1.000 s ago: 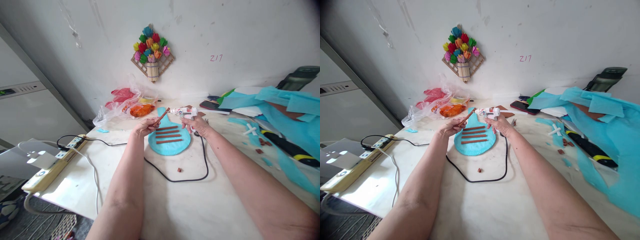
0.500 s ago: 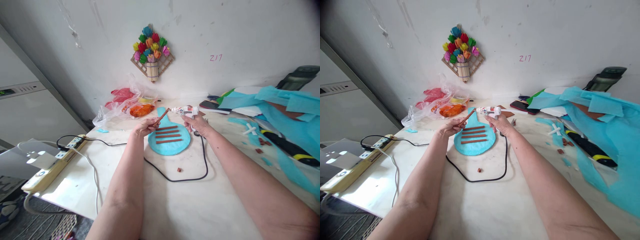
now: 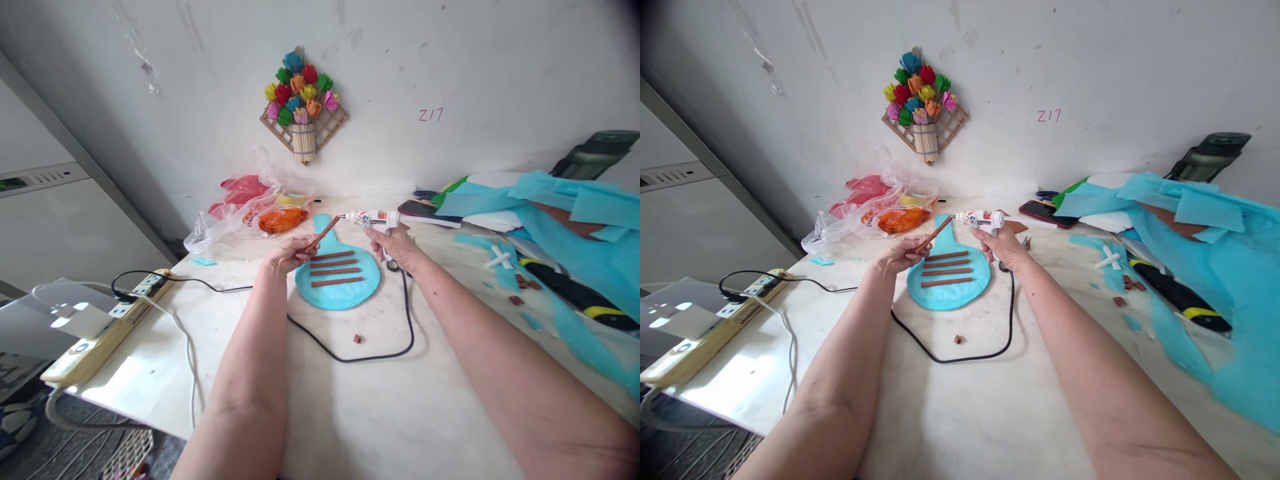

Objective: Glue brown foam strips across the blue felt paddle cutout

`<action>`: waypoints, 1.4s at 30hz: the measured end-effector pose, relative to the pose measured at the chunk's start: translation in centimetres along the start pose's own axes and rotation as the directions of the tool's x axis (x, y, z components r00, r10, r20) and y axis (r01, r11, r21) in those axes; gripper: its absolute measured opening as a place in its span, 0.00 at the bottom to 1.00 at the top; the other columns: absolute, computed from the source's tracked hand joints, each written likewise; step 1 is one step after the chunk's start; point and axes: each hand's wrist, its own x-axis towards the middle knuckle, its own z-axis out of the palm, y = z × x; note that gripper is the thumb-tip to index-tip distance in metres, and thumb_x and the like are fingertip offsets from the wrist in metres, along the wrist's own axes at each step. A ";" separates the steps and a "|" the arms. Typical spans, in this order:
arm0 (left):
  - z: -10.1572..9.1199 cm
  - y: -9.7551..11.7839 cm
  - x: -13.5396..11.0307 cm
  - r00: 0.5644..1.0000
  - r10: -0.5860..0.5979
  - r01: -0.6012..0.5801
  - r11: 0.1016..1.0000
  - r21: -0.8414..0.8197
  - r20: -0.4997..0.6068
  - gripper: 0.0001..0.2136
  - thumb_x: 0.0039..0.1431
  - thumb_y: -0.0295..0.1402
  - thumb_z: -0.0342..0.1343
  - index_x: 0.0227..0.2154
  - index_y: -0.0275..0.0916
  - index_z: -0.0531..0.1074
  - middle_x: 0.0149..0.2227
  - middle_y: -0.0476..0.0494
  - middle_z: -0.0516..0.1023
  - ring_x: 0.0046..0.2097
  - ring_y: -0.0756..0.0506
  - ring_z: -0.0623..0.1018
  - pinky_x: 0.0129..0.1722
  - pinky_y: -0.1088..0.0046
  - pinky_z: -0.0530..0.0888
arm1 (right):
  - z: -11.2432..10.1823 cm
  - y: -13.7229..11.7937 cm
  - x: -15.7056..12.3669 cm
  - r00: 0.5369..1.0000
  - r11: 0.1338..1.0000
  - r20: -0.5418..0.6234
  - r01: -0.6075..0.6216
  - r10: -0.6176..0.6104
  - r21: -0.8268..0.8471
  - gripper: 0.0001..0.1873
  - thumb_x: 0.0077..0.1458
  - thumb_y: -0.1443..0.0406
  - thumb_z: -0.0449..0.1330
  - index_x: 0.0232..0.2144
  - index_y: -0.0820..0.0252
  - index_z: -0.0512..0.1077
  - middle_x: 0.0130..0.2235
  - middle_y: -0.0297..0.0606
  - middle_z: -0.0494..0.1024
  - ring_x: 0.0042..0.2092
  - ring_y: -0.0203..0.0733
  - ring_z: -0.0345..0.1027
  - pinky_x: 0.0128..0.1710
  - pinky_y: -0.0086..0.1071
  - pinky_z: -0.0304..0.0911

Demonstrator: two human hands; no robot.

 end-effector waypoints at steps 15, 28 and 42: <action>-0.3 0.1 -0.1 0.999 -0.033 0.032 0.996 -0.079 -0.008 0.12 0.50 0.20 0.48 0.36 0.37 0.70 0.24 0.43 0.67 0.23 0.53 0.64 0.13 0.83 0.54 | 0.8 -1.3 -0.6 0.995 1.000 0.095 -0.025 0.023 0.018 0.19 0.43 0.54 0.61 0.31 0.61 0.64 0.15 0.26 0.65 0.13 0.29 0.55 0.09 0.24 0.54; 0.0 0.0 -0.2 1.000 -0.019 0.020 0.996 -0.090 0.006 0.08 0.51 0.19 0.48 0.32 0.33 0.69 0.24 0.43 0.66 0.23 0.55 0.63 0.10 0.86 0.52 | -0.1 0.2 0.0 1.000 1.000 0.017 0.006 -0.006 0.022 0.20 0.43 0.50 0.60 0.26 0.62 0.64 0.17 0.28 0.66 0.12 0.29 0.57 0.10 0.24 0.54; -0.4 0.1 -0.1 1.000 -0.001 0.001 0.999 -0.035 0.005 0.08 0.52 0.20 0.47 0.32 0.34 0.70 0.24 0.43 0.67 0.24 0.54 0.59 0.16 0.80 0.53 | 1.0 -1.0 -0.6 0.996 0.999 0.073 -0.045 0.044 0.007 0.18 0.42 0.52 0.62 0.27 0.59 0.64 0.15 0.28 0.65 0.14 0.29 0.55 0.09 0.24 0.54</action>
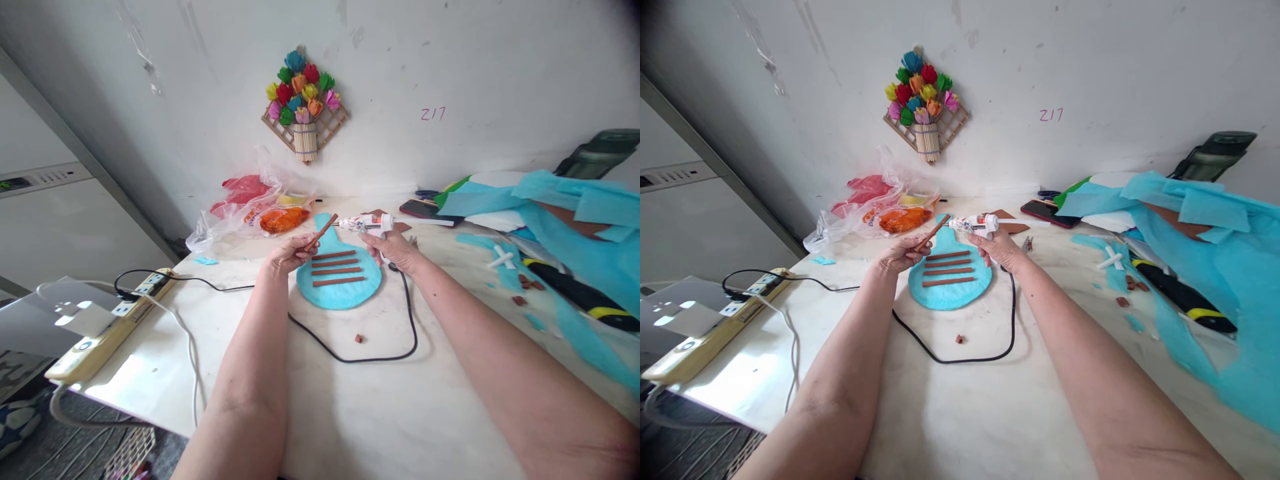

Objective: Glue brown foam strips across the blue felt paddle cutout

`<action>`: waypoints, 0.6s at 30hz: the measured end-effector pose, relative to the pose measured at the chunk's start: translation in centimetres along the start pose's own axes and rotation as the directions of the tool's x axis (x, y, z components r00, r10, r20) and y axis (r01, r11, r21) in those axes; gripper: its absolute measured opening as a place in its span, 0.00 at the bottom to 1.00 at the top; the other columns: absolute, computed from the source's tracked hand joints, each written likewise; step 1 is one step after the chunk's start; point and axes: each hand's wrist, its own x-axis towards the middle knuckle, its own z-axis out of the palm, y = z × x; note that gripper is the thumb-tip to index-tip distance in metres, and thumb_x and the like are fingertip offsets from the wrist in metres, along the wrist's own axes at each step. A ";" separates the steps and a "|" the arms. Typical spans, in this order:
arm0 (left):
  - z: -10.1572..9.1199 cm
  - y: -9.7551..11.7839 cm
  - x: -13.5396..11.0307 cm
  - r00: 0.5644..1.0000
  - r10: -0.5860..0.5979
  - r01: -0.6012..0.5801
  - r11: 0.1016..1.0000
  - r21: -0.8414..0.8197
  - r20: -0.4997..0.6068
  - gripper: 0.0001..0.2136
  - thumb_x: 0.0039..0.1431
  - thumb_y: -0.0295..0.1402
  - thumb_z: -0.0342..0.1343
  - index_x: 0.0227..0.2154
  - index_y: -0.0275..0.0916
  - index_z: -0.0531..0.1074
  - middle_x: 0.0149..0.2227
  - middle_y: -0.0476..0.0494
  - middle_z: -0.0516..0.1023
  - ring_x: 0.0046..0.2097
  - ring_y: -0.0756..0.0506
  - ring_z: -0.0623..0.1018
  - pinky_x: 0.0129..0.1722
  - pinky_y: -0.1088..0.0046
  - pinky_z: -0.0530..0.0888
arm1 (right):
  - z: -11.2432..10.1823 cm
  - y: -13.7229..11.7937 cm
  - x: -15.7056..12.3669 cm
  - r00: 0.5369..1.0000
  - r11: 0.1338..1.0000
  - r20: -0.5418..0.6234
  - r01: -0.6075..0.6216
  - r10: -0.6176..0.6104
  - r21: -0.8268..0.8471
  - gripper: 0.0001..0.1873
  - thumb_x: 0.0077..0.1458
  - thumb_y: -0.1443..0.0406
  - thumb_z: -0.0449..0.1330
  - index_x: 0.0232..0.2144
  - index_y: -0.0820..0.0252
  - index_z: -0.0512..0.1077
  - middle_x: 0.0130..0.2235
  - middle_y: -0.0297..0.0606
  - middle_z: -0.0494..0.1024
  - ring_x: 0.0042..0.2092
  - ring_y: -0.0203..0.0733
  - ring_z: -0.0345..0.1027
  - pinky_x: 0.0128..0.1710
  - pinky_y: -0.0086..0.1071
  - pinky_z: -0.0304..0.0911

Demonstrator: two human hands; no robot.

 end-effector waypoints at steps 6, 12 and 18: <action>0.2 0.1 -0.1 1.000 -0.006 0.006 1.000 -0.008 0.003 0.08 0.51 0.20 0.48 0.32 0.34 0.69 0.24 0.43 0.66 0.24 0.53 0.59 0.17 0.79 0.53 | -0.1 0.4 0.2 1.000 1.000 -0.017 0.008 -0.008 -0.008 0.19 0.42 0.51 0.61 0.26 0.61 0.64 0.16 0.28 0.65 0.13 0.29 0.55 0.09 0.24 0.53; 0.4 0.0 -0.2 0.999 -0.012 0.011 1.000 -0.010 -0.040 0.08 0.51 0.20 0.48 0.32 0.35 0.69 0.24 0.43 0.66 0.24 0.53 0.59 0.16 0.79 0.53 | -0.4 0.5 0.2 0.998 0.997 -0.043 0.041 -0.038 0.059 0.20 0.42 0.51 0.61 0.27 0.61 0.64 0.16 0.27 0.65 0.13 0.28 0.55 0.10 0.24 0.54; 0.3 -0.1 -0.1 0.999 -0.008 0.008 1.000 -0.006 -0.048 0.09 0.51 0.21 0.47 0.34 0.35 0.69 0.25 0.42 0.68 0.25 0.52 0.61 0.17 0.79 0.55 | -0.3 0.3 0.1 1.000 0.999 0.007 0.024 -0.024 0.046 0.21 0.41 0.50 0.61 0.28 0.61 0.64 0.16 0.27 0.66 0.13 0.29 0.55 0.10 0.24 0.53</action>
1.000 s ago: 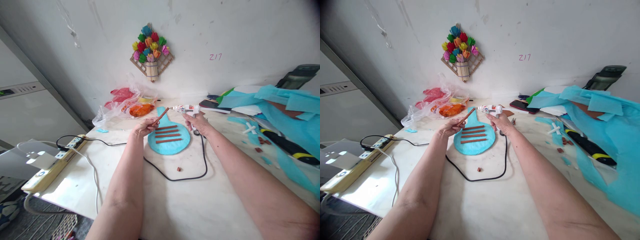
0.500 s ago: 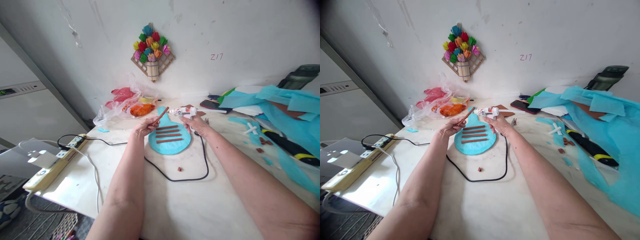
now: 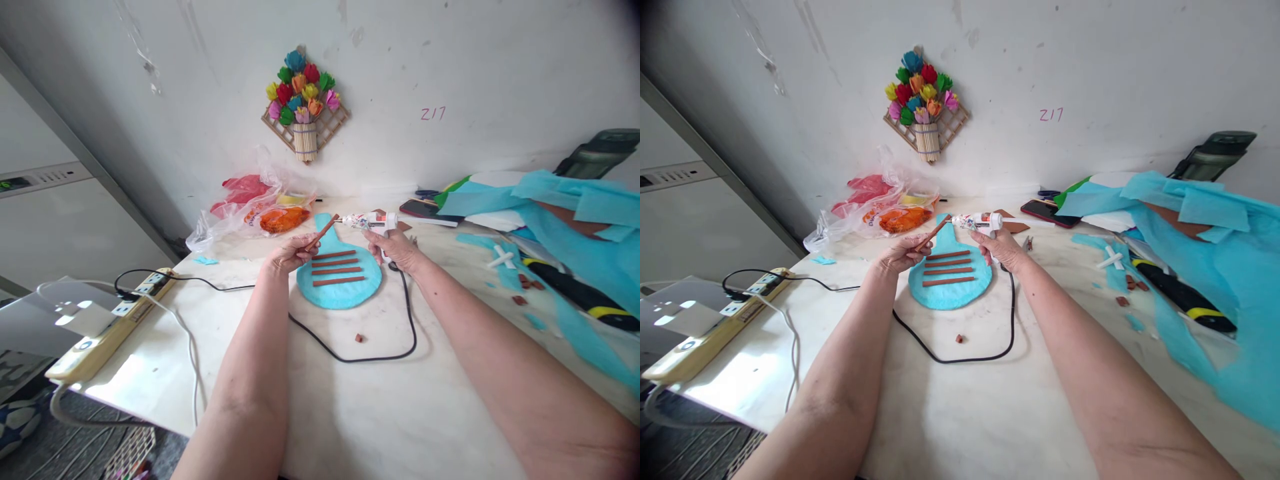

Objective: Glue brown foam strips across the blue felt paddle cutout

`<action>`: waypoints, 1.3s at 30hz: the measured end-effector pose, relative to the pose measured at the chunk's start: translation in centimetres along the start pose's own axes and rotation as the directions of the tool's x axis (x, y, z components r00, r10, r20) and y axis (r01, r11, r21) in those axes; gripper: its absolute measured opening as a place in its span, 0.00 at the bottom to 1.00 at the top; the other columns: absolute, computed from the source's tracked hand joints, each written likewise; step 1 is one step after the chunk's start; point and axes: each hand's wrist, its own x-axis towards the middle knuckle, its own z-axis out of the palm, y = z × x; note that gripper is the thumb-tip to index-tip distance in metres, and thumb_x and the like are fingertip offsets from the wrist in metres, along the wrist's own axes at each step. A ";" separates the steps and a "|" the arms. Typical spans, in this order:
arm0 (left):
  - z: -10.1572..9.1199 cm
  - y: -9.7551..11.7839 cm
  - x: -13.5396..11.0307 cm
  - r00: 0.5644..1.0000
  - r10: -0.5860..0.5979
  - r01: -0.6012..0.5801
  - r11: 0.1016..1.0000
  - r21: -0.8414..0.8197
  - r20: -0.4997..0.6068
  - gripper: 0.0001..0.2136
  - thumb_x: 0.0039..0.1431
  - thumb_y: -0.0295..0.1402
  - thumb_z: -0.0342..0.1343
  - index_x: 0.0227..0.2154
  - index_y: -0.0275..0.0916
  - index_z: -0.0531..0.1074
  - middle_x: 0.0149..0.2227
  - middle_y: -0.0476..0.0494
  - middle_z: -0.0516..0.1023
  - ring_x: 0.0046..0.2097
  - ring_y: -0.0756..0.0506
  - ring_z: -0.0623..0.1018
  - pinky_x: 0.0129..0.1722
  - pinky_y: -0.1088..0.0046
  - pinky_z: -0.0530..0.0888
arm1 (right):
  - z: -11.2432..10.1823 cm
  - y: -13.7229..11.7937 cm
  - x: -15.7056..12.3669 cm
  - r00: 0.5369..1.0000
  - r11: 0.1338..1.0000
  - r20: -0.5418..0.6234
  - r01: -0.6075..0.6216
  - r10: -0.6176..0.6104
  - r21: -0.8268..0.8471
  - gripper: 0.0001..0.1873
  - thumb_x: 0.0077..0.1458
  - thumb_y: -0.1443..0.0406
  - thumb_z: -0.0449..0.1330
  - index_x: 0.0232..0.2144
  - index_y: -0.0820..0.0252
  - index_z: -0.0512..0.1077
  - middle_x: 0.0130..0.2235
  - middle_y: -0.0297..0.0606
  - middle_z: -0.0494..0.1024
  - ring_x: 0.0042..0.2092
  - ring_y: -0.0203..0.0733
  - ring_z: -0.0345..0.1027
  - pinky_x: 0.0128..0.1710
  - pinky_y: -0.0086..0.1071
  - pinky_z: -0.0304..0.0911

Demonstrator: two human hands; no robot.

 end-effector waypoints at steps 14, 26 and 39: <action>-0.2 -0.1 0.4 0.999 0.006 -0.007 1.000 0.008 0.047 0.08 0.50 0.22 0.50 0.33 0.37 0.70 0.24 0.43 0.67 0.20 0.55 0.62 0.11 0.83 0.51 | -0.4 1.0 0.4 0.999 0.999 -0.037 0.024 -0.022 0.046 0.22 0.41 0.49 0.60 0.29 0.61 0.65 0.17 0.28 0.66 0.13 0.29 0.55 0.10 0.25 0.53; -0.4 0.1 0.4 0.998 0.017 -0.015 1.000 -0.018 0.068 0.10 0.50 0.21 0.49 0.35 0.35 0.70 0.24 0.42 0.68 0.21 0.54 0.61 0.12 0.82 0.53 | 0.9 0.6 0.1 0.995 0.995 0.104 0.015 -0.005 -0.099 0.19 0.43 0.50 0.60 0.24 0.61 0.65 0.16 0.29 0.66 0.13 0.29 0.56 0.09 0.25 0.53; -0.2 0.0 0.2 0.991 0.040 -0.034 0.998 -0.045 0.126 0.09 0.52 0.20 0.47 0.36 0.28 0.68 0.24 0.43 0.65 0.22 0.56 0.60 0.12 0.88 0.53 | 0.6 1.1 0.4 0.998 0.992 0.017 0.058 -0.056 -0.116 0.20 0.43 0.51 0.60 0.29 0.62 0.67 0.17 0.29 0.66 0.14 0.30 0.58 0.11 0.25 0.56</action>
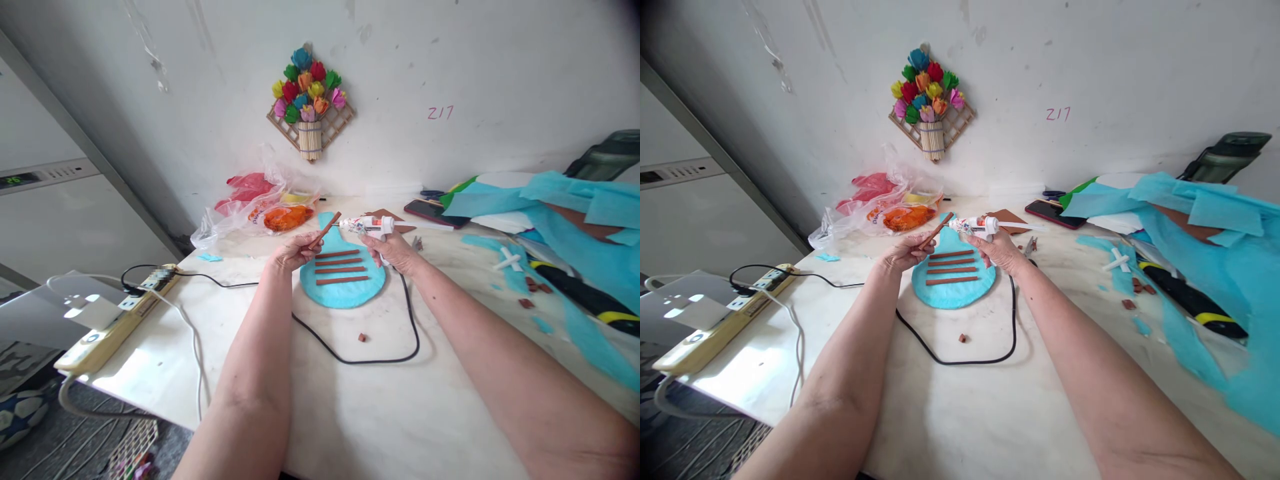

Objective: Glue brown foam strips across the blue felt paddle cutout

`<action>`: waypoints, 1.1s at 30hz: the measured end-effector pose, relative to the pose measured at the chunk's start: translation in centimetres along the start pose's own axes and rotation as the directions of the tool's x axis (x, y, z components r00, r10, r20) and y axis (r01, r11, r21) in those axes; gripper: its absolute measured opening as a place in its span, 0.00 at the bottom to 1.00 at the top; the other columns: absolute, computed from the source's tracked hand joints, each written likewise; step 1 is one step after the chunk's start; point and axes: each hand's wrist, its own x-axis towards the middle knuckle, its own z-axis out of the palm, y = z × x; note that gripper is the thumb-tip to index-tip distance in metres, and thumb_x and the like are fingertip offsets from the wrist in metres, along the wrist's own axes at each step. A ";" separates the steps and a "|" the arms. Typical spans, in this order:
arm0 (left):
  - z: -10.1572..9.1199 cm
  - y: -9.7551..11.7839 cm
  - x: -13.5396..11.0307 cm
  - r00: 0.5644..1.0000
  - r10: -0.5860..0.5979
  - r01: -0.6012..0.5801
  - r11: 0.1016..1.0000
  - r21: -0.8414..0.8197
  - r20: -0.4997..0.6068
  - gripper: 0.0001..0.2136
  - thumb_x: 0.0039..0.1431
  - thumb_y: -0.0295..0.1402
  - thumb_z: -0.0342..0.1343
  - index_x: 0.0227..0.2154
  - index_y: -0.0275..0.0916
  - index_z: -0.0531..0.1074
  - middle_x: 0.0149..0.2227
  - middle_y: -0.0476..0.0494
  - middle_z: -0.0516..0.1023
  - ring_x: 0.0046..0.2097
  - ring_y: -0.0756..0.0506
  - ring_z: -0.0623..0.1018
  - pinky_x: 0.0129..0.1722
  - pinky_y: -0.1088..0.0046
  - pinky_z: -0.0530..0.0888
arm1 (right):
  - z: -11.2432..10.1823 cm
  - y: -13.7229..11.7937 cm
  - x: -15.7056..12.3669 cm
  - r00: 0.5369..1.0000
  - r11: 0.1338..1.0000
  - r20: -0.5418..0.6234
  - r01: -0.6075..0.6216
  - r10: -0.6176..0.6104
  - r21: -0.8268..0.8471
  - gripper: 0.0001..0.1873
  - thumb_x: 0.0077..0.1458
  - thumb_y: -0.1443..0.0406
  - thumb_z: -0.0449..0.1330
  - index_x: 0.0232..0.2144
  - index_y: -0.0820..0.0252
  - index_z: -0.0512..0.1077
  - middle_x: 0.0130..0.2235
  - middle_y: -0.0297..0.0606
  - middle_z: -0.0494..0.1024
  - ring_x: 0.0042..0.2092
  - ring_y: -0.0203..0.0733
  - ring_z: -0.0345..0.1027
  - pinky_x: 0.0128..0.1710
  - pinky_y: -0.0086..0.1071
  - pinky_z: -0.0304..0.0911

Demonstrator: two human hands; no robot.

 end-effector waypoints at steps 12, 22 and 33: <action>-0.3 0.0 0.4 1.000 -0.011 0.012 1.000 0.016 -0.020 0.08 0.51 0.21 0.50 0.35 0.29 0.69 0.23 0.44 0.66 0.20 0.57 0.61 0.12 0.89 0.52 | 0.6 -1.1 -0.5 0.998 0.998 0.059 -0.020 0.024 -0.067 0.20 0.43 0.51 0.60 0.20 0.62 0.63 0.15 0.29 0.63 0.13 0.30 0.56 0.11 0.26 0.55; -0.4 0.0 0.2 1.000 -0.012 0.012 1.000 0.008 -0.005 0.12 0.52 0.20 0.47 0.39 0.30 0.69 0.23 0.44 0.67 0.22 0.55 0.62 0.12 0.87 0.52 | 0.1 -0.6 -0.2 1.000 0.999 0.010 0.023 -0.023 -0.046 0.17 0.44 0.52 0.59 0.28 0.61 0.67 0.17 0.30 0.67 0.13 0.32 0.57 0.11 0.28 0.54; -0.5 -0.2 0.4 1.000 0.000 0.000 1.000 0.001 0.000 0.08 0.53 0.21 0.48 0.34 0.29 0.70 0.23 0.44 0.66 0.22 0.56 0.63 0.12 0.89 0.53 | 0.7 -2.2 -0.7 0.998 0.994 0.058 -0.009 0.015 -0.105 0.19 0.44 0.54 0.60 0.31 0.65 0.69 0.19 0.33 0.70 0.12 0.31 0.57 0.10 0.27 0.53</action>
